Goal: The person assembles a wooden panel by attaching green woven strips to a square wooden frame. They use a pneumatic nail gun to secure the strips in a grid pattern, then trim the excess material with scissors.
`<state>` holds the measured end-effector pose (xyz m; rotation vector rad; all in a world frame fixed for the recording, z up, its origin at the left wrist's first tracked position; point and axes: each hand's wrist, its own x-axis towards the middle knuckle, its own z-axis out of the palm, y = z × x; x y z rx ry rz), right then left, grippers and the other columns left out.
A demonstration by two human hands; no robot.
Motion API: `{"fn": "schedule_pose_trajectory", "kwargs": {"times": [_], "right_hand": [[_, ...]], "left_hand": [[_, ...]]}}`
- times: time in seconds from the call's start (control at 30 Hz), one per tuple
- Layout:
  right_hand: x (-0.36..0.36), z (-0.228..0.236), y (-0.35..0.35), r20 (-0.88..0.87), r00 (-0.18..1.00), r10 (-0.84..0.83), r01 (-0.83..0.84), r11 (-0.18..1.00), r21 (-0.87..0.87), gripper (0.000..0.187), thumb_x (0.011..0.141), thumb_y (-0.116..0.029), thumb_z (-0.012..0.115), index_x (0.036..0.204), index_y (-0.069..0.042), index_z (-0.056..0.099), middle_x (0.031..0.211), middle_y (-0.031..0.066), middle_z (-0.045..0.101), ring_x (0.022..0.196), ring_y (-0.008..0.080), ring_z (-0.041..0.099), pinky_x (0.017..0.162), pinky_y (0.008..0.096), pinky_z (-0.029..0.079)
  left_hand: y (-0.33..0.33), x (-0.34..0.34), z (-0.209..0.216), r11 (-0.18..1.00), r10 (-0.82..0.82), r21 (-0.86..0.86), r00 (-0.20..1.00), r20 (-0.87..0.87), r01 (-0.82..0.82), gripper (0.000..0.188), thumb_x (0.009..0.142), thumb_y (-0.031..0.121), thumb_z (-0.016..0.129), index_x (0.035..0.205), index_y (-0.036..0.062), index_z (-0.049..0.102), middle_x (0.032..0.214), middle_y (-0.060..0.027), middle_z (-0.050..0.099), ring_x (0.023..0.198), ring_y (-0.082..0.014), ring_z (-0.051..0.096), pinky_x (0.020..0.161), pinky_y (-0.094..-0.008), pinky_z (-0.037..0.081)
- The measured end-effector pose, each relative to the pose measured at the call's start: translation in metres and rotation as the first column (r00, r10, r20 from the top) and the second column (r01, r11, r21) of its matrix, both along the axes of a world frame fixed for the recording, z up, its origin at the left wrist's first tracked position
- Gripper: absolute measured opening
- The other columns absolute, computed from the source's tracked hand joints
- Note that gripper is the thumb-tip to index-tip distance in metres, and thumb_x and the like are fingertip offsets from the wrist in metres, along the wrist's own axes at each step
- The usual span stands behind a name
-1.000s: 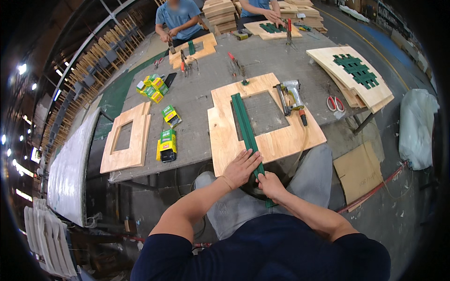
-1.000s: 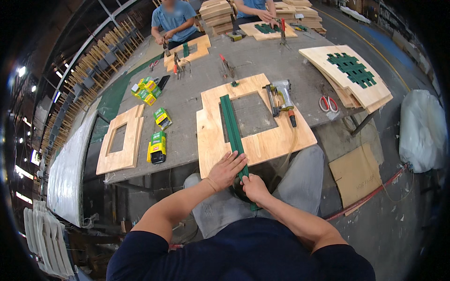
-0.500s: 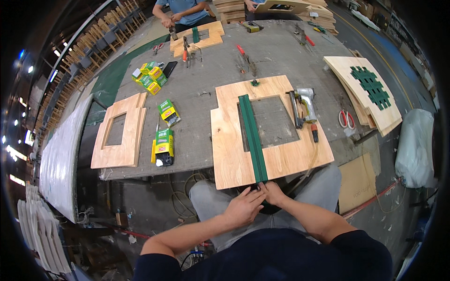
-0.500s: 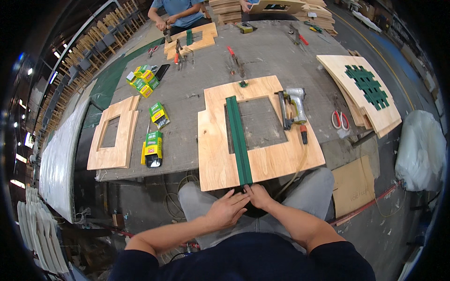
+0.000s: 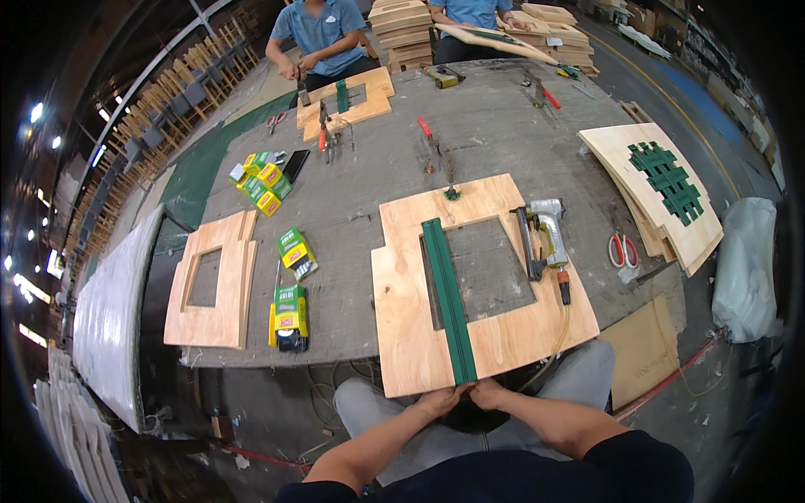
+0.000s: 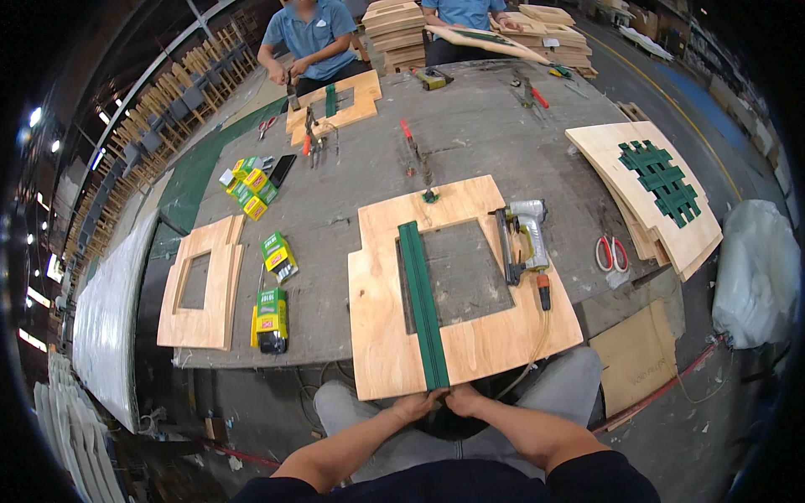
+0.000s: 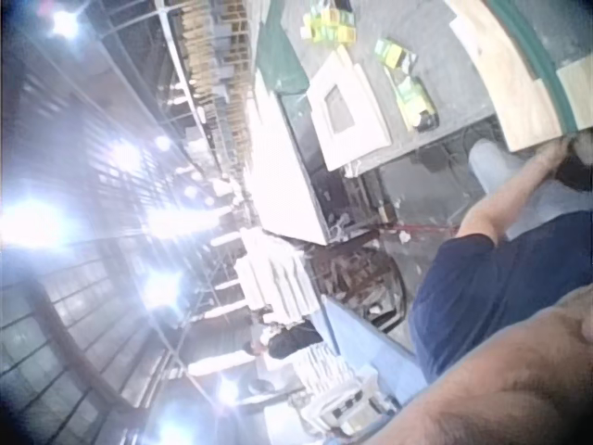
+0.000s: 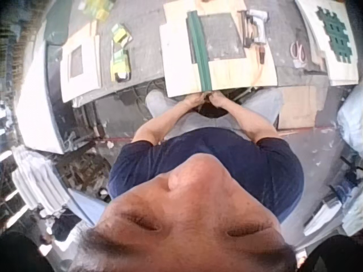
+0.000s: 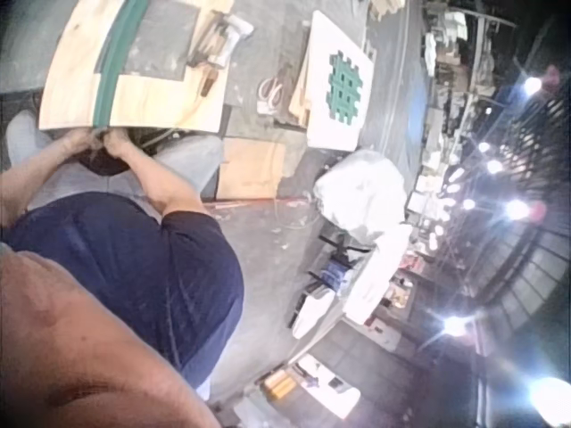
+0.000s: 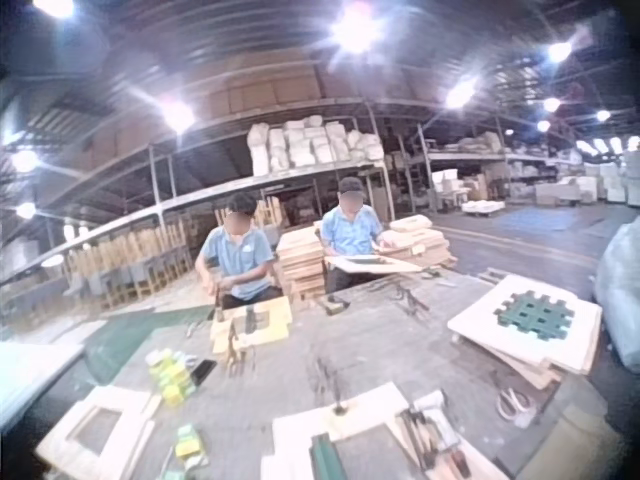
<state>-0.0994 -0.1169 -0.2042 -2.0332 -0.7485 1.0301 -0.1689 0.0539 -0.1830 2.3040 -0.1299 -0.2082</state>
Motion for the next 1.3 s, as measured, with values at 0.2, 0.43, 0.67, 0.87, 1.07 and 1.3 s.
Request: {"fn": "schedule_pose_trajectory", "kwargs": {"times": [0.2, 0.43, 0.67, 0.87, 1.07, 1.3], "right_hand": [[0.0, 0.007, 0.001, -0.092, 0.983, 0.157, -0.177, 0.937, -0.3, 0.042, 0.091, -0.021, 0.055, 0.129, -0.008, 0.065, 0.138, 0.0224, 0.062, 0.131, 0.038, 0.056, 0.111, 0.0462, 0.043], [0.002, 0.023, 0.009, -0.256, 0.96, 0.112, -0.204, 0.906, -0.37, 0.048, 0.091, -0.021, 0.055, 0.135, -0.003, 0.061, 0.144, 0.0242, 0.057, 0.137, 0.0374, 0.052, 0.114, 0.0458, 0.041], [-0.004, -0.026, -0.003, -0.059, 0.992, 0.108, -0.121, 0.941, -0.315, 0.044, 0.091, -0.022, 0.054, 0.131, -0.005, 0.065, 0.139, 0.0226, 0.062, 0.13, 0.0388, 0.057, 0.109, 0.0462, 0.045], [-0.029, 0.051, -0.016, 0.163, 0.984, -0.074, 0.119, 0.951, -0.285, 0.046, 0.098, -0.034, 0.06, 0.128, 0.002, 0.064, 0.124, 0.0301, 0.066, 0.122, 0.0456, 0.06, 0.106, 0.0503, 0.046], [0.079, 0.184, -0.06, -0.033, 0.848, -0.53, 0.531, 0.846, 0.051, 0.03, 0.103, -0.028, 0.062, 0.116, -0.001, 0.071, 0.092, 0.0094, 0.074, 0.083, 0.0153, 0.071, 0.071, 0.0303, 0.057], [0.287, 0.163, -0.065, 0.664, 0.513, -0.544, 0.759, 0.648, -0.056, 0.046, 0.086, -0.035, 0.079, 0.108, 0.005, 0.072, 0.094, 0.0153, 0.074, 0.081, 0.0228, 0.072, 0.075, 0.037, 0.055]], "left_hand": [[-0.005, -0.008, -0.001, 0.958, -0.106, 0.282, 0.979, 0.173, 0.054, 0.039, 0.108, 0.038, 0.05, 0.133, 0.0124, 0.064, 0.131, -0.0183, 0.064, 0.115, -0.0393, 0.063, 0.096, -0.0508, 0.05], [-0.009, 0.001, 0.033, 0.997, 0.061, 0.04, 0.998, 0.002, -0.061, 0.035, 0.105, 0.033, 0.054, 0.132, 0.0132, 0.065, 0.129, -0.0197, 0.065, 0.118, -0.0435, 0.06, 0.098, -0.0521, 0.049], [-0.014, 0.002, 0.009, 0.608, -0.462, 0.794, 0.811, 0.359, -0.005, 0.049, 0.097, 0.037, 0.052, 0.136, 0.0104, 0.062, 0.145, -0.0141, 0.056, 0.132, -0.0403, 0.052, 0.109, -0.0627, 0.042], [0.003, 0.011, -0.02, -0.074, -0.65, 0.947, 0.735, 0.191, -0.312, 0.049, 0.107, 0.037, 0.038, 0.143, 0.0095, 0.057, 0.148, -0.0107, 0.054, 0.138, -0.031, 0.049, 0.12, -0.052, 0.033], [0.001, 0.006, 0.0, 0.981, 0.074, 0.167, 0.983, 0.165, -0.102, 0.047, 0.103, 0.044, 0.053, 0.137, 0.014, 0.062, 0.143, -0.0171, 0.059, 0.131, -0.04, 0.054, 0.111, -0.0505, 0.042], [-0.007, 0.01, -0.005, 0.953, -0.034, 0.301, 0.983, 0.18, -0.022, 0.052, 0.103, 0.045, 0.046, 0.147, 0.0168, 0.051, 0.149, -0.0152, 0.054, 0.135, -0.0407, 0.05, 0.113, -0.0545, 0.042]]}}
